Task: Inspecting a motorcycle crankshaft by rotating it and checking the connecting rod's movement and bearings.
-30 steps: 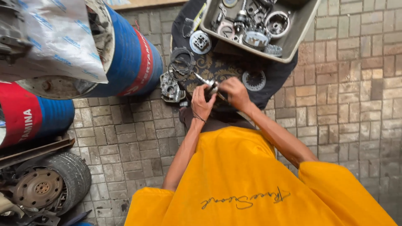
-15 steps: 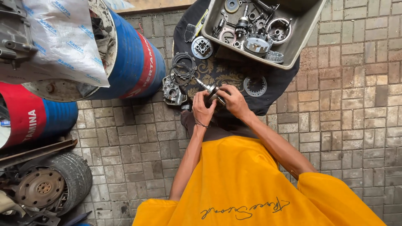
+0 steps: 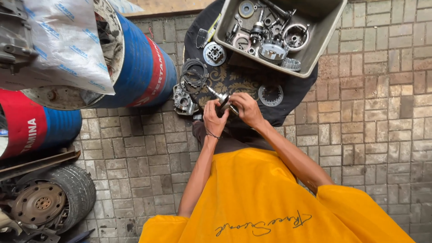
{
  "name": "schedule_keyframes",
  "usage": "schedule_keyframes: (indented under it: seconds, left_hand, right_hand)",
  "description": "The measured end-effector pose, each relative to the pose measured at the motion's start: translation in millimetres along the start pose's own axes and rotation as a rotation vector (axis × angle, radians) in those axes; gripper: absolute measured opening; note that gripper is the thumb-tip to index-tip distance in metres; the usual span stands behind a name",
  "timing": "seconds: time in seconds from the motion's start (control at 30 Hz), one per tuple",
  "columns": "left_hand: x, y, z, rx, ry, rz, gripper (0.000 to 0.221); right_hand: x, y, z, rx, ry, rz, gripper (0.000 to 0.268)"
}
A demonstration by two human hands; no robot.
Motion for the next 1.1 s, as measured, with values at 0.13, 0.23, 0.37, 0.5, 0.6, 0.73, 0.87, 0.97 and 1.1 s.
schedule_keyframes:
  seconds: [0.13,0.23,0.37,0.5,0.6,0.73,0.87,0.97,1.1]
  left_hand:
    - [-3,-3,-1,-0.003,0.003,0.015,0.044]
    - [-2,-7,-1,0.005,0.003,0.013,0.044]
    - [-4,-11,-2,0.042,-0.007,0.011,0.043]
    - [7,-17,-4,0.121,0.042,0.050,0.050]
    - [17,-21,-12,0.215,0.155,0.122,0.062]
    - [22,-7,-38,0.438,0.362,0.133,0.061]
    - [26,13,-66,0.519,0.535,0.163,0.064]
    - [41,26,-89,0.620,0.650,0.148,0.065]
    - [36,47,-116,0.703,0.810,0.137,0.073]
  right_hand:
    - [-2,-2,3,-0.024,0.029,-0.044,0.019]
    - [-10,11,7,-0.052,0.040,-0.036,0.018]
    - [-12,-30,2,0.108,0.024,-0.218,0.022]
    - [-19,-76,7,0.272,-0.002,-0.473,0.019]
    - [-35,-115,17,0.377,-0.085,-0.693,0.014]
    - [-73,-133,10,0.569,-0.201,-0.961,0.018]
    - [-89,-120,-22,0.529,-0.095,-1.002,0.017]
    - [-85,-129,-37,0.136,0.159,-0.924,0.017]
    - [-102,-134,-53,0.178,0.174,-1.071,0.026]
Point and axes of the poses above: each hand's wrist, its own x-axis towards the middle knuckle, its own z-axis out of the back of the hand, y = z × x, the point moved 9 cm from there along x, towards the middle knuckle, and after that the axes turned 7 degrees about -x, right-handed, at the moved point
